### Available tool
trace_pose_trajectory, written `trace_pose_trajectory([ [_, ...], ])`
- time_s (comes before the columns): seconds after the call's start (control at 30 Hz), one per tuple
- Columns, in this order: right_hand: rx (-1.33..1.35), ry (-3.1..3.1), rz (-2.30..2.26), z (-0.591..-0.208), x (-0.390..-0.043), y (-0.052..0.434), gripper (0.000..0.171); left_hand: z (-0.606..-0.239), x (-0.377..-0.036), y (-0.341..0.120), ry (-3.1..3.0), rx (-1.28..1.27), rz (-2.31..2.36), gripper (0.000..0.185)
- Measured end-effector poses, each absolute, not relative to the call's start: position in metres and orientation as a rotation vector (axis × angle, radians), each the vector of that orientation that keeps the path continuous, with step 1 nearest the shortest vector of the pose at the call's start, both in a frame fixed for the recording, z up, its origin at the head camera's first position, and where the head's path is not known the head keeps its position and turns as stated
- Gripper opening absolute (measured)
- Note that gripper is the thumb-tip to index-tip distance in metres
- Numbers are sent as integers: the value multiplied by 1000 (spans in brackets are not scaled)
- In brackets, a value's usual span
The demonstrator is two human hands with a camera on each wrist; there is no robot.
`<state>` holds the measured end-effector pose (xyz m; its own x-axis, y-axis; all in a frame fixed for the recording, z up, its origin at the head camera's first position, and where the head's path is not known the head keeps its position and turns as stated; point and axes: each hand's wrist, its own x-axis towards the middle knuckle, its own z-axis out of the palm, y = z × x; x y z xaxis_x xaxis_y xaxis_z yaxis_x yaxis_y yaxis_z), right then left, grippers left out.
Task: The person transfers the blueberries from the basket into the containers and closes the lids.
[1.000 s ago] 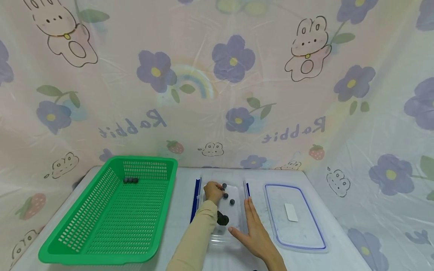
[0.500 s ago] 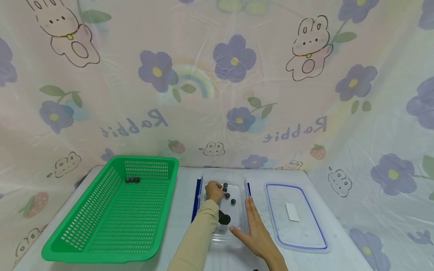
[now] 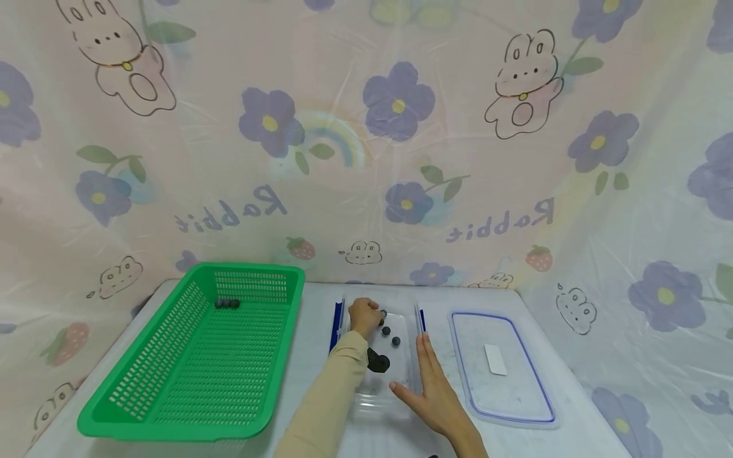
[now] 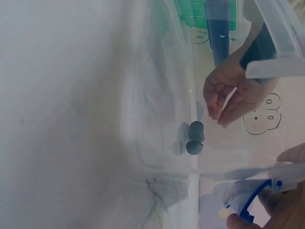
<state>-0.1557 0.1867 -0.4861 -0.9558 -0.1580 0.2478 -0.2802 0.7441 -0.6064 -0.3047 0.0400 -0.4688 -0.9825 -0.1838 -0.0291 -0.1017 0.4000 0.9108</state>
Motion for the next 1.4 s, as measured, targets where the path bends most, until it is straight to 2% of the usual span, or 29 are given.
trace_pose_trajectory([
  [0.13,351,-2766,1016,-486,-156,188,102,-457,-305,37,-2608,223,-1643,5],
  [0.33,356,-2763,1013,-487,-156,189,101,-436,-307,34,-2650,90,-1678,8],
  [0.67,308,-2805,1006,-484,-156,188,102,-403,-304,26,-2773,-333,-1506,9],
  [1.0,275,-2836,1012,-483,-156,187,103,-377,-290,17,-2699,-642,-1346,6],
  [1.2,226,-2864,1025,-482,-157,186,104,-364,-287,7,-2631,-860,-1129,3],
  [1.4,253,-2838,1033,-483,-157,186,104,-352,-278,-12,-2572,-906,-744,9],
])
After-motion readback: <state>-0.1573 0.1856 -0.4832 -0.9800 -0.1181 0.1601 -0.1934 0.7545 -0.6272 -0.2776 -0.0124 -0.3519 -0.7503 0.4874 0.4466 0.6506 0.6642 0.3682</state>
